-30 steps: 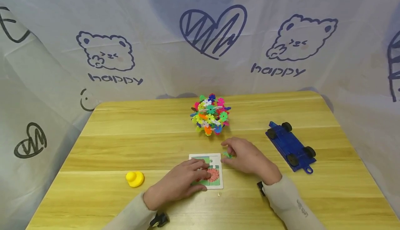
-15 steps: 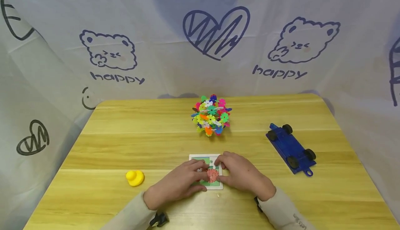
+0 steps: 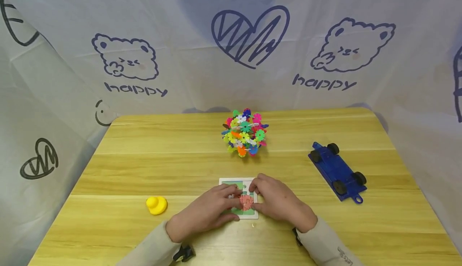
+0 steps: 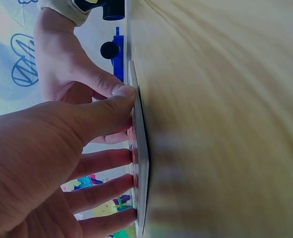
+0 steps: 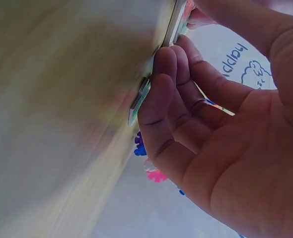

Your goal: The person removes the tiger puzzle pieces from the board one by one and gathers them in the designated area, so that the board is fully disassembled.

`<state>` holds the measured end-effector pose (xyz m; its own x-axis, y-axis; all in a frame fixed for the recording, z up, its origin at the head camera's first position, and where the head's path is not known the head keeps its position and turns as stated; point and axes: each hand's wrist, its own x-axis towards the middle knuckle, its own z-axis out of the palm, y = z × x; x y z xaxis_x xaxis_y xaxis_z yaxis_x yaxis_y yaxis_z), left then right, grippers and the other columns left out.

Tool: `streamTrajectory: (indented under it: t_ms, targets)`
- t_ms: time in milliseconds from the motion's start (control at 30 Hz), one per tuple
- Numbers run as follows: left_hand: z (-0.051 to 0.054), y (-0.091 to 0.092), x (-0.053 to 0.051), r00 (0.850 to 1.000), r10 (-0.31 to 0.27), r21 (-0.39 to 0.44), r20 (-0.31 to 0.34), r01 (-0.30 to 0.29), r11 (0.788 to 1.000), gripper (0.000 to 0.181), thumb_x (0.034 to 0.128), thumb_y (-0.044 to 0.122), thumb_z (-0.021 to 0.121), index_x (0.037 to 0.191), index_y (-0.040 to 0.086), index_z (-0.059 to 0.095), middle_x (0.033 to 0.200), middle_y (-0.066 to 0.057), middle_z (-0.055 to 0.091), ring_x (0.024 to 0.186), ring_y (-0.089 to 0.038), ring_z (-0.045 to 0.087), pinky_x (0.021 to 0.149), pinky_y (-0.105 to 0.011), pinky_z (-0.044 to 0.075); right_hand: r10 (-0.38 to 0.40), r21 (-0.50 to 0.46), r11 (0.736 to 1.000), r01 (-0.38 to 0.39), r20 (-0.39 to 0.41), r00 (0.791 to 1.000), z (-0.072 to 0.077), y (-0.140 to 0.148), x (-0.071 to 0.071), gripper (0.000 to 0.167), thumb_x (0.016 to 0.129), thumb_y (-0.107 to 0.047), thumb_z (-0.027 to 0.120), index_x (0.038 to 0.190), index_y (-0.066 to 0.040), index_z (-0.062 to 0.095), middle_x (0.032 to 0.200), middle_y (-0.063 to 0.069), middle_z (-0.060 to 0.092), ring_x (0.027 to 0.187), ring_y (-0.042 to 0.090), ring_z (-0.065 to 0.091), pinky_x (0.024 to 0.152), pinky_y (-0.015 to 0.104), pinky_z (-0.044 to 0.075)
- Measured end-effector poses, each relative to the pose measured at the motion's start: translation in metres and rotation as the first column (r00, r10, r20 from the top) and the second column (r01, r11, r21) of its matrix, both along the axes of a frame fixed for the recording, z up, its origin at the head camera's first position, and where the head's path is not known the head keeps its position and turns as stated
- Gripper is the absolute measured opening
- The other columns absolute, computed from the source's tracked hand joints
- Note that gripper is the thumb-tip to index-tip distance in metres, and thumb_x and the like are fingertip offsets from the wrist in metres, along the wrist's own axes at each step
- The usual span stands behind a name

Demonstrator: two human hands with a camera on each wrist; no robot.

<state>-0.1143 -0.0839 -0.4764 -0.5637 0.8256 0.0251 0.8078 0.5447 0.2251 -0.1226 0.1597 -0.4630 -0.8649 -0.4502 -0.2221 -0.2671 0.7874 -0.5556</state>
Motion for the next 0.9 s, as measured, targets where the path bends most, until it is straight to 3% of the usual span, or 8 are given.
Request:
streamTrajectory:
  t_ms: [200,467,733,900]
  targets:
    - [-0.001,0.000,0.000,1.000,-0.009,0.024,-0.012,0.009,1.000,0.022,0.1013,0.040,0.078,0.116,0.024,0.080,0.135,0.000,0.072,0.133,-0.020,0.066,0.121,-0.036,0.053,-0.021,-0.074,0.997,0.023,0.025,0.999,-0.001,0.001,-0.001,0.030,0.088,-0.012,0.092,0.105,-0.016,0.067,0.095,-0.004,0.061,0.086,0.013,0.055,0.073,0.023,0.048]
    - [-0.002,0.000,-0.001,1.000,-0.008,0.018,-0.005,0.008,1.000,0.022,0.1019,0.040,0.078,0.117,0.024,0.081,0.137,-0.001,0.072,0.135,-0.021,0.066,0.122,-0.036,0.052,-0.006,-0.191,0.982,0.010,0.023,1.000,-0.002,0.002,-0.002,0.014,0.097,-0.004,0.079,0.100,-0.014,0.070,0.085,-0.007,0.068,0.077,0.005,0.060,0.068,0.020,0.054]
    - [-0.002,0.000,-0.001,1.000,-0.012,0.022,-0.016,0.012,1.000,0.022,0.1015,0.041,0.078,0.116,0.024,0.080,0.135,-0.001,0.072,0.132,-0.020,0.067,0.121,-0.037,0.052,-0.005,-0.244,0.970,0.009,0.019,1.000,0.001,0.008,-0.004,0.007,0.099,-0.007,0.079,0.101,-0.013,0.074,0.089,-0.006,0.073,0.080,0.004,0.064,0.072,0.020,0.057]
    - [-0.001,0.000,-0.001,1.000,-0.012,0.014,-0.024,0.012,1.000,0.023,0.1015,0.041,0.078,0.118,0.024,0.080,0.133,-0.001,0.072,0.132,-0.020,0.066,0.121,-0.036,0.052,-0.048,-0.248,0.968,0.042,-0.016,0.999,0.006,0.016,-0.007,0.007,0.101,-0.009,0.077,0.102,-0.016,0.074,0.091,-0.007,0.074,0.083,0.004,0.066,0.073,0.020,0.057]
